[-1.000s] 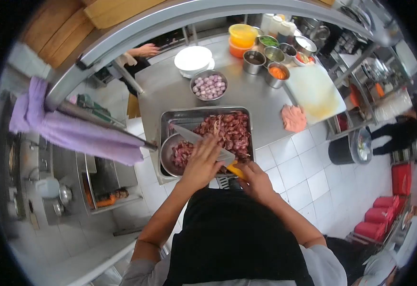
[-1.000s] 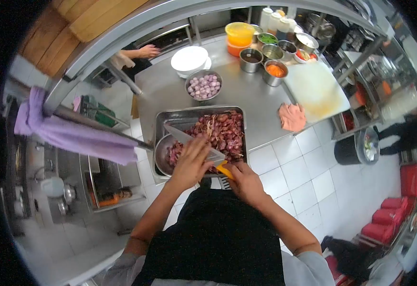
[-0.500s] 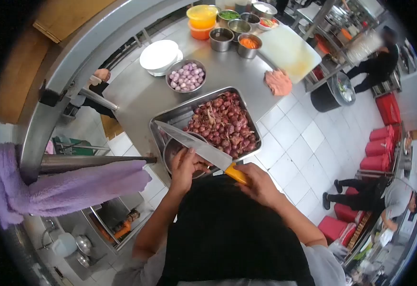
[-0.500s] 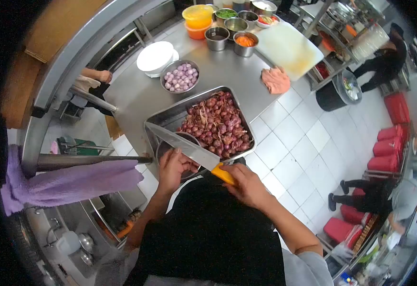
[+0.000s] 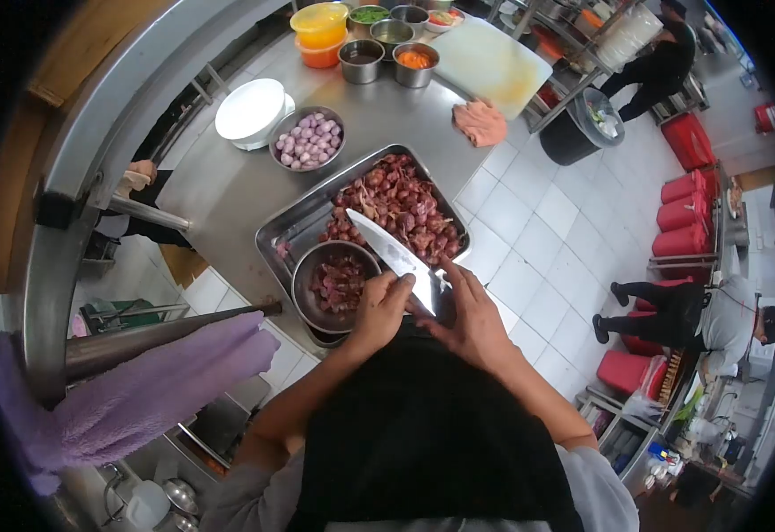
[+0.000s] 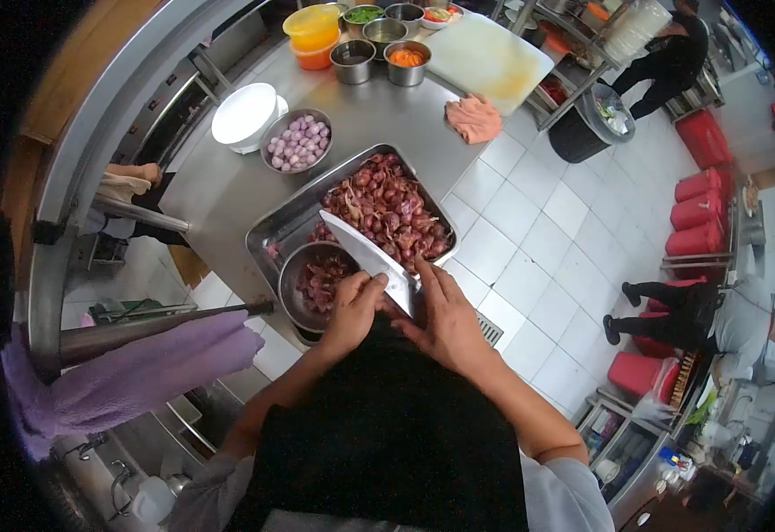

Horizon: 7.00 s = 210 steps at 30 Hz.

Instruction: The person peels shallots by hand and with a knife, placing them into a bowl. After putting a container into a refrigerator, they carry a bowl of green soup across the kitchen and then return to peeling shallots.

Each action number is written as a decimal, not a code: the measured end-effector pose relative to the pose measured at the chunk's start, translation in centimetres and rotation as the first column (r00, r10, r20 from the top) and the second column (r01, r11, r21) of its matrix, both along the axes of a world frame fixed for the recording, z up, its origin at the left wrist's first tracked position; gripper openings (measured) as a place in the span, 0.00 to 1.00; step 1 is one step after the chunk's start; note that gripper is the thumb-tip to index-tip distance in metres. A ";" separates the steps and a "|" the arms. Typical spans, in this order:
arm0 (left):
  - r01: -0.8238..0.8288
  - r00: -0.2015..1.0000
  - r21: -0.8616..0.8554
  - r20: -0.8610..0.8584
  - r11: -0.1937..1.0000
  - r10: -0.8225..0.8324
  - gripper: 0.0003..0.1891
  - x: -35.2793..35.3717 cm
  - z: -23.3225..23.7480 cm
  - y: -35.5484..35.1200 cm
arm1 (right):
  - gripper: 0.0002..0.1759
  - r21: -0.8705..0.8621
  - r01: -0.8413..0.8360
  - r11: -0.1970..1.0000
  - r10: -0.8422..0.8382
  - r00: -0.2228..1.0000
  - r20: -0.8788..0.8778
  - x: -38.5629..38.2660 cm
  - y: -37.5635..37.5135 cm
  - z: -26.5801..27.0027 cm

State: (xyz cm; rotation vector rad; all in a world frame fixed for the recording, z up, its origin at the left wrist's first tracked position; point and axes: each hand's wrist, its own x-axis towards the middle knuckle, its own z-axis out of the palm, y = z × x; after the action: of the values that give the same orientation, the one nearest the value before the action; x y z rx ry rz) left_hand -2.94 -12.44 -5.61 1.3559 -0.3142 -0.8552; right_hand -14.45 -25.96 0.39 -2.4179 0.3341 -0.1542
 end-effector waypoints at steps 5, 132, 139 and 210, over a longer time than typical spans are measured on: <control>0.089 0.996 0.003 -0.015 0.996 -0.089 0.14 0.3 -0.1 -0.4 | 0.48 0.129 0.080 0.988 -0.065 0.992 -0.110 -0.1 -0.1 -0.1; -0.385 0.903 -0.170 -0.272 0.907 0.332 0.10 3.3 -3.3 12.8 | 0.19 0.930 0.240 0.278 0.267 0.911 -0.315 8.2 3.4 -6.5; -0.415 0.902 -0.264 -0.249 0.871 0.354 0.10 3.3 -4.6 12.6 | 0.25 0.917 0.216 0.335 0.290 0.902 -0.318 8.0 3.8 -5.7; -0.415 0.881 -0.462 -0.421 0.784 0.218 0.14 1.2 1.6 10.7 | 0.26 0.929 -0.101 0.356 0.307 0.952 -0.014 5.6 4.3 -0.1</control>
State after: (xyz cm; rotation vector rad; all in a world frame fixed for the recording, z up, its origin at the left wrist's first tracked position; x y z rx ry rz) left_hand -1.76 -1.76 -3.97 0.6768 -0.0297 -0.6303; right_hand -8.89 -21.64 0.33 -1.2778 0.1158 0.3260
